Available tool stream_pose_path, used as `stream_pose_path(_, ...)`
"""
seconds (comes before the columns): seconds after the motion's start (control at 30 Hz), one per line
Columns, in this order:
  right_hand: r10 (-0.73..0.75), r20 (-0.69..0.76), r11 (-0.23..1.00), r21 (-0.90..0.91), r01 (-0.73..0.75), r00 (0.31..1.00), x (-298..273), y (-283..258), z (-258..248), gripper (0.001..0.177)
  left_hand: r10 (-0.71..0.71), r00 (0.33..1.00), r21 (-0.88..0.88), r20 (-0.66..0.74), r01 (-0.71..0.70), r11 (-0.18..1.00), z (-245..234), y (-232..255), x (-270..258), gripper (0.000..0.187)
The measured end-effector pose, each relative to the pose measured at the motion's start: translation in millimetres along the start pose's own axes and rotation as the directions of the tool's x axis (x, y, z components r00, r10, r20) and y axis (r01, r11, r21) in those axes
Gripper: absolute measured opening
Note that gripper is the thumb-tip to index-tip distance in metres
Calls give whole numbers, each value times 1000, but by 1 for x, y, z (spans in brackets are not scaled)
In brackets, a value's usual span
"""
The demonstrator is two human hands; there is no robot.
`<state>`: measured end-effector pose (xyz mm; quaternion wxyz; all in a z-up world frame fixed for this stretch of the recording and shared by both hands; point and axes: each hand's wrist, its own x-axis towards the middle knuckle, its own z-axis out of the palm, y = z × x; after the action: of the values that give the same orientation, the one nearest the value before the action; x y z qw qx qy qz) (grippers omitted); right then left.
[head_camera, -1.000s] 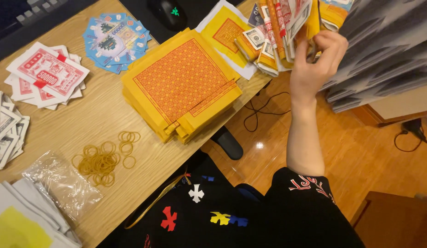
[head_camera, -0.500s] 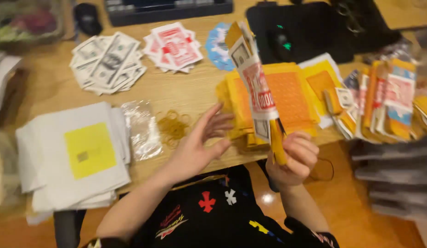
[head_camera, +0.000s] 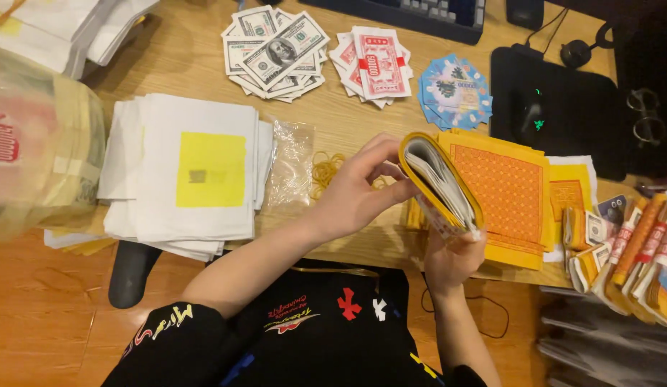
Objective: Sorting, folding, and bundling various types of ritual paper and printed notes using rubber bands.
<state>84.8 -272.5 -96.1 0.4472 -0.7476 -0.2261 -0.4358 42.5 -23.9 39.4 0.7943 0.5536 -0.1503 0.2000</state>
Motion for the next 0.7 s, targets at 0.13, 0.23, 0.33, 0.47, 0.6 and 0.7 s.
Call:
stream_pose_path(0.13,107,82,990,84,-114,991,32,-54,11,16,35,999,42,25,-37,998,1,10,-6,39)
stream_pose_path(0.23,249,78,951,170,-259,965,32,-55,18,35,58,998,82,32,-60,995,4,18,-8,37)
stream_pose_path(0.33,49,35,991,121,-53,998,33,-52,16,29,42,999,53,26,-43,998,4,15,-9,39)
stream_pose_path(0.47,14,61,998,64,-18,998,24,-44,6,25,20,999,20,35,-21,1000,2,6,-9,35)
stream_pose_path(0.6,-11,73,981,192,-3,997,36,-59,7,27,7,1000,-13,4,-7,1000,1,-4,-7,36)
stream_pose_path(0.7,-52,78,975,219,34,996,36,-54,7,30,7,1000,-17,-21,-7,1000,3,-2,-5,33)
